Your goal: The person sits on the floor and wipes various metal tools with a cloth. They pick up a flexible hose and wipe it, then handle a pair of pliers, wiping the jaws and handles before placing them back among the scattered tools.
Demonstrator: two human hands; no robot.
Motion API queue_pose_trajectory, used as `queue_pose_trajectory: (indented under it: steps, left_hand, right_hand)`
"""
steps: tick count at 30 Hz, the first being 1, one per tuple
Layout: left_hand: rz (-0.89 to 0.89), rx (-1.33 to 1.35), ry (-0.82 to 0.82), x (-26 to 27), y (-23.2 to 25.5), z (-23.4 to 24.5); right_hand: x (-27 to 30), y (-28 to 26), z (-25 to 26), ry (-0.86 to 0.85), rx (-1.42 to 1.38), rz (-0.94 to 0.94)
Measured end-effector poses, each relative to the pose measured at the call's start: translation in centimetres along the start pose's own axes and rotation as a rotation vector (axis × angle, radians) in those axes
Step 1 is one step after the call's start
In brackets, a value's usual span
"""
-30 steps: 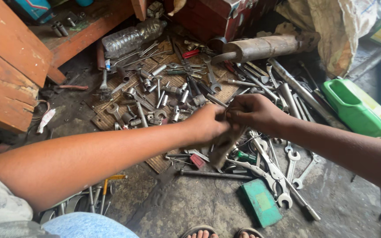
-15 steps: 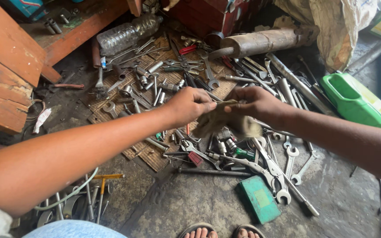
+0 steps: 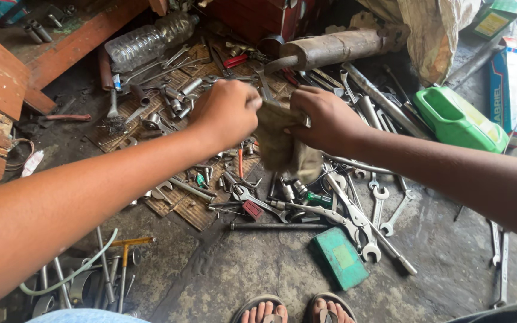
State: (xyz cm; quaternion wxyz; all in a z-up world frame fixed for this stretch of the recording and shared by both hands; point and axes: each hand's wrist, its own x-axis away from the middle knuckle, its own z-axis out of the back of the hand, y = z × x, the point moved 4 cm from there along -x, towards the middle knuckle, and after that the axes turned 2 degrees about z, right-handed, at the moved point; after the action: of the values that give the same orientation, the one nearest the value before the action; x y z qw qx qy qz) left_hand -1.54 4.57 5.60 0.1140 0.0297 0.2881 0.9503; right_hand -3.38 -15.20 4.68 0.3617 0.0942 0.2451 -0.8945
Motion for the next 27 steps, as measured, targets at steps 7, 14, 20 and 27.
queue_pose_trajectory:
  steps: [7,14,20,27]
  left_hand:
    - [-0.273,0.460,0.337,-3.4,0.6,-1.8]
    - [-0.439,0.840,0.256,-5.3,5.0,-3.2]
    - [-0.584,1.013,-0.032,-3.3,10.8,-2.4]
    - [-0.817,0.420,-0.084,2.3,14.5,-3.0]
  right_hand:
    - [0.6,-0.8,-0.4,0.101,-0.652,-0.323]
    - [0.4,-0.7,-0.4,0.091,-1.461,-0.466]
    - [0.5,2.2,-1.5,0.007,-1.518,-0.633]
    - [2.0,7.0,2.8,0.028,-1.280,-0.621]
